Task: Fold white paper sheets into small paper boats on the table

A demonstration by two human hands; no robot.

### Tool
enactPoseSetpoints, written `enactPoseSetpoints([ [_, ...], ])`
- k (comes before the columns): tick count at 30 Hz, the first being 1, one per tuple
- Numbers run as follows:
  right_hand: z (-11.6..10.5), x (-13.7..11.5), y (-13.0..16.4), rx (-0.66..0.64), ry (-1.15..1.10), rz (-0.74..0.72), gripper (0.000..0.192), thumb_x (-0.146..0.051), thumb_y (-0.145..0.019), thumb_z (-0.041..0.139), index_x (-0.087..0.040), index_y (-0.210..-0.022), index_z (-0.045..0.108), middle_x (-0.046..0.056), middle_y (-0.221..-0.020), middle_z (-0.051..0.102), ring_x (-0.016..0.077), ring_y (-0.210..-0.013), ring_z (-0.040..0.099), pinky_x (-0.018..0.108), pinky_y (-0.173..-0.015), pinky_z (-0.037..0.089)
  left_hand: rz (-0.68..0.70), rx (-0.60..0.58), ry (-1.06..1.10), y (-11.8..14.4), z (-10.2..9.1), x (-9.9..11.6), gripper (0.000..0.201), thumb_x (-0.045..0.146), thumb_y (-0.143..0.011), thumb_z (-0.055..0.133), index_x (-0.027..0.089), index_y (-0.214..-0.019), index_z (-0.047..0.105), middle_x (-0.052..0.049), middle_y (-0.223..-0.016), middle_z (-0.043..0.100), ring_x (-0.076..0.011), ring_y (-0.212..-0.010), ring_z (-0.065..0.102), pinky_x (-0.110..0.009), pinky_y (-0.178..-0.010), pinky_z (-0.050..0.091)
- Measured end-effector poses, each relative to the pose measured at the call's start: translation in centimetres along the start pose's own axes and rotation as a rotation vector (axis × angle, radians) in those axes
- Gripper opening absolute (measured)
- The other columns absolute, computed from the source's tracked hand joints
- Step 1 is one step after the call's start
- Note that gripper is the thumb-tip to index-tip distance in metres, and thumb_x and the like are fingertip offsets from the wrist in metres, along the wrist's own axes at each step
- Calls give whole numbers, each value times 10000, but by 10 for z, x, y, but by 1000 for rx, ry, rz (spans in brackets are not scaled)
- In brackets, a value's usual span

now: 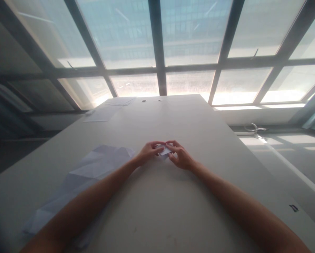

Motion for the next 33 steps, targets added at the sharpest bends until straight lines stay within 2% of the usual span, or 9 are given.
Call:
enactPoseSetpoints([
  [3, -1, -4, 0, 4, 6, -17, 422, -209, -900, 571, -250, -1319, 590, 115, -1312, 539, 257, -1198, 543, 426, -1004, 463, -9, 1, 16, 0, 0, -4, 551, 466, -738, 758, 148, -1177, 658, -55, -845, 701, -137, -687, 609, -216, -580, 474],
  [7, -2, 6, 1, 104, 20, 25, 299, -238, -895, 595, -257, -1185, 669, 108, -1303, 541, 230, -1035, 611, 423, -912, 521, -5, -3, 33, 0, 0, -3, 617, 461, -704, 784, 156, -1206, 593, -60, -872, 709, -132, -663, 615, -195, -548, 440],
  [10, -2, 18, 2, 184, -36, 86, 328, -241, -870, 616, -241, -1196, 652, 123, -1343, 507, 213, -974, 622, 389, -819, 553, 8, 0, 51, 0, 0, -2, 767, 444, -695, 795, 167, -1342, 490, -61, -870, 705, -137, -665, 616, -195, -550, 430],
  [12, 0, 28, 2, 206, -143, 174, 430, -258, -839, 649, -222, -1265, 598, 121, -1233, 577, 200, -906, 634, 347, -742, 560, 23, -5, 65, -1, 1, -3, 821, 429, -698, 798, 165, -1395, 453, -74, -891, 706, -141, -678, 618, -203, -567, 434],
  [15, 9, 38, 2, 136, -360, 326, 628, -286, -794, 694, -191, -1373, 469, 26, -860, 659, 154, -683, 611, 264, -585, 507, 29, 4, 77, -2, 0, -7, 734, 409, -693, 804, 135, -1323, 545, -96, -936, 708, -144, -689, 617, -221, -592, 449],
  [18, 17, 39, 2, 45, -497, 431, 749, -308, -755, 731, -159, -1406, 391, -28, -699, 633, 123, -560, 548, 212, -494, 409, 23, 33, 57, -3, -2, -11, 531, 404, -699, 795, 109, -1122, 667, -84, -919, 703, -143, -690, 609, -229, -605, 452],
  [21, 20, 36, 1, 17, -527, 469, 712, -330, -722, 757, -134, -1334, 451, -27, -674, 624, 116, -539, 525, 203, -475, 365, 18, 30, 26, -3, -1, -10, 427, 416, -698, 788, 106, -978, 697, -50, -851, 685, -146, -692, 600, -228, -612, 441],
  [27, 17, 34, 1, 62, -478, 422, 646, -396, -737, 756, -163, -1271, 477, -19, -706, 634, 119, -563, 528, 214, -501, 374, 23, -41, -83, 0, 4, -3, 419, 468, -683, 788, 95, -865, 727, -4, -700, 629, -137, -638, 553, -222, -583, 382],
  [33, 15, 38, 1, 114, -467, 412, 429, -385, -736, 762, -172, -1051, 565, -1, -738, 655, 125, -586, 556, 217, -502, 402, 23, 53, 143, 3, 7, 0, 427, 434, -688, 807, 93, -938, 747, -40, -788, 692, -161, -689, 603, -251, -672, 440],
])
Point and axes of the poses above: each hand's wrist, its own y-axis away from the middle knuckle, its own z-axis out of the palm, x = y × z, the point moved 5 cm from there along -y, towards the middle knuckle
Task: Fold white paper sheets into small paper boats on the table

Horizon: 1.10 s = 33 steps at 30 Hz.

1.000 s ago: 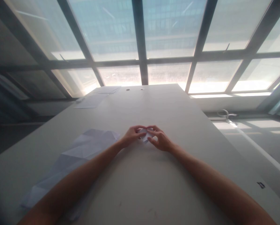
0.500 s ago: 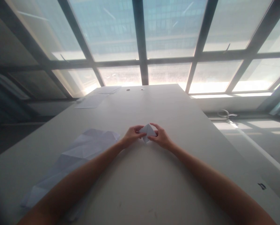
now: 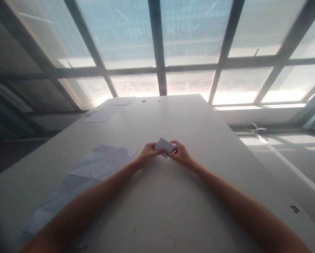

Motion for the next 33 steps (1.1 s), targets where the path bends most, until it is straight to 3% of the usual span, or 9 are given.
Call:
enactPoseSetpoints([
  [2, 3, 0, 0, -34, 1, 12, 373, -387, -720, 776, -170, -961, 592, 11, -746, 659, 145, -627, 594, 229, -526, 437, 7, 10, 67, 1, 3, 0, 424, 416, -677, 821, 95, -944, 746, -57, -821, 709, -170, -708, 619, -262, -694, 459],
  [8, 9, -1, 2, -108, -48, 68, 337, -368, -701, 780, -158, -931, 651, 50, -802, 717, 213, -727, 670, 313, -659, 518, 21, -10, 60, 1, 6, 0, 396, 421, -681, 819, 109, -916, 751, -63, -838, 725, -181, -714, 642, -265, -689, 473],
  [13, 4, -5, 2, -111, 96, 14, 209, -352, -774, 679, -145, -802, 683, 35, -722, 686, 178, -656, 610, 276, -609, 448, 9, 42, 65, 1, 2, -1, 377, 442, -726, 784, 97, -875, 763, -70, -818, 731, -187, -718, 646, -272, -701, 467],
  [19, 1, -8, 2, -61, 292, -3, 367, -408, -856, 541, -162, -585, 556, -30, -509, 479, 104, -499, 408, 237, -502, 280, -20, 56, 123, 0, 1, -3, 389, 435, -719, 796, 89, -895, 767, -92, -850, 740, -196, -748, 655, -283, -740, 468],
  [27, 6, -6, 6, -115, 333, 71, 401, -443, -876, 496, -151, -633, 623, -14, -488, 508, 106, -463, 415, 225, -474, 281, -52, 80, 170, 0, -2, -7, 446, 491, -740, 764, 78, -905, 759, -101, -836, 734, -188, -706, 650, -271, -675, 459],
  [33, 4, -13, 6, -140, 274, 13, 376, -434, -846, 546, -158, -592, 573, -11, -527, 511, 108, -499, 421, 233, -498, 297, -68, 24, 117, 1, 0, -7, 446, 488, -743, 765, 70, -896, 761, -97, -805, 720, -173, -673, 628, -262, -638, 446],
])
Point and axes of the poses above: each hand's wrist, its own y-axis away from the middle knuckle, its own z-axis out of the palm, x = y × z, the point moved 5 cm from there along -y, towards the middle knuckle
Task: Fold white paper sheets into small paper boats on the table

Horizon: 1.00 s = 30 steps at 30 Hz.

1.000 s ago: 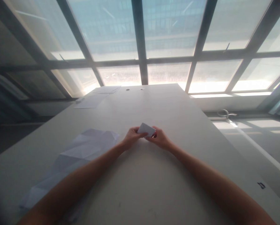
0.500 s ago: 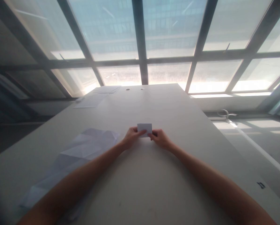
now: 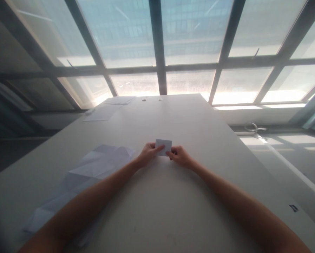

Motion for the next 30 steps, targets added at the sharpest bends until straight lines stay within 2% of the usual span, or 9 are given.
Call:
enactPoseSetpoints([
  [3, 0, 2, 0, -48, -18, 19, 356, -415, -842, 547, -168, -586, 543, -22, -522, 485, 105, -490, 406, 235, -487, 292, -12, 58, 37, 0, -2, -2, 441, 504, -724, 773, 94, -886, 758, -74, -790, 707, -155, -656, 609, -249, -613, 436],
  [7, 2, 5, 1, -95, -21, 25, 312, -393, -828, 554, -173, -608, 535, -25, -537, 482, 110, -504, 412, 233, -479, 289, -9, 195, 150, -3, -10, -4, 432, 525, -662, 808, 116, -778, 735, -29, -691, 657, -125, -618, 560, -236, -590, 430],
  [9, 3, 5, 1, -99, -16, 25, 307, -385, -825, 557, -170, -607, 540, -25, -537, 485, 109, -506, 411, 231, -483, 292, -14, 216, 188, -4, -13, -5, 434, 521, -631, 829, 118, -763, 733, -21, -679, 647, -120, -619, 551, -236, -597, 435],
  [13, 4, 6, 1, -80, -11, 27, 305, -368, -813, 576, -158, -593, 558, -21, -540, 492, 105, -513, 409, 229, -492, 291, -20, 178, 169, -5, -12, -7, 446, 523, -625, 830, 114, -776, 740, -26, -683, 652, -117, -611, 545, -234, -585, 427],
  [17, 2, 7, 0, -41, -48, 41, 355, -435, -808, 608, -161, -593, 541, -33, -542, 451, 98, -516, 387, 226, -486, 277, 0, 128, 80, -3, -9, -5, 412, 508, -658, 811, 115, -757, 735, -29, -688, 652, -112, -608, 538, -221, -570, 406],
  [23, -5, 2, -2, 19, -26, 11, 350, -486, -780, 654, -152, -679, 633, -20, -598, 503, 116, -579, 417, 232, -520, 302, -69, -17, -148, 2, 0, 1, 449, 553, -709, 751, 107, -738, 723, 26, -528, 521, -63, -448, 395, -194, -434, 249],
  [30, -4, 2, -2, -7, -33, 14, 453, -540, -835, 560, -165, -582, 529, -37, -546, 389, 98, -542, 321, 238, -490, 240, -44, -88, -266, 2, 3, 3, 539, 633, -760, 656, 111, -624, 651, 34, -497, 435, -69, -456, 348, -206, -427, 203],
])
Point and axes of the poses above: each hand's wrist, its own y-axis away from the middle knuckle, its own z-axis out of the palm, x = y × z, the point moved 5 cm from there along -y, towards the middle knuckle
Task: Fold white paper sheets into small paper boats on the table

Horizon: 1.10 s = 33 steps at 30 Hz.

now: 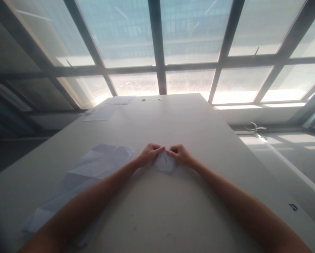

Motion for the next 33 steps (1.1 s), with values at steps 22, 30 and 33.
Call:
enactPoseSetpoints([
  [22, -12, 5, 0, 225, -34, 31, 459, -574, -813, 574, -151, -642, 620, -12, -560, 498, 115, -538, 399, 242, -485, 288, 41, -79, 39, -3, 9, 0, 464, 508, -706, 766, 117, -948, 709, -30, -744, 649, -129, -608, 565, -212, -537, 387],
  [30, -10, 6, -1, 153, -75, 44, 377, -518, -786, 640, -147, -723, 648, -7, -587, 558, 125, -553, 465, 240, -506, 328, 63, 41, 24, -1, 5, 4, 404, 474, -704, 778, 123, -893, 710, -21, -752, 651, -137, -634, 582, -222, -561, 438],
  [33, -9, 7, -2, 134, -32, 28, 349, -489, -774, 670, -151, -693, 630, -18, -577, 552, 117, -545, 454, 235, -503, 312, 75, 66, 24, -1, 4, 4, 419, 484, -725, 764, 121, -925, 700, -32, -776, 659, -146, -652, 594, -228, -556, 465],
])
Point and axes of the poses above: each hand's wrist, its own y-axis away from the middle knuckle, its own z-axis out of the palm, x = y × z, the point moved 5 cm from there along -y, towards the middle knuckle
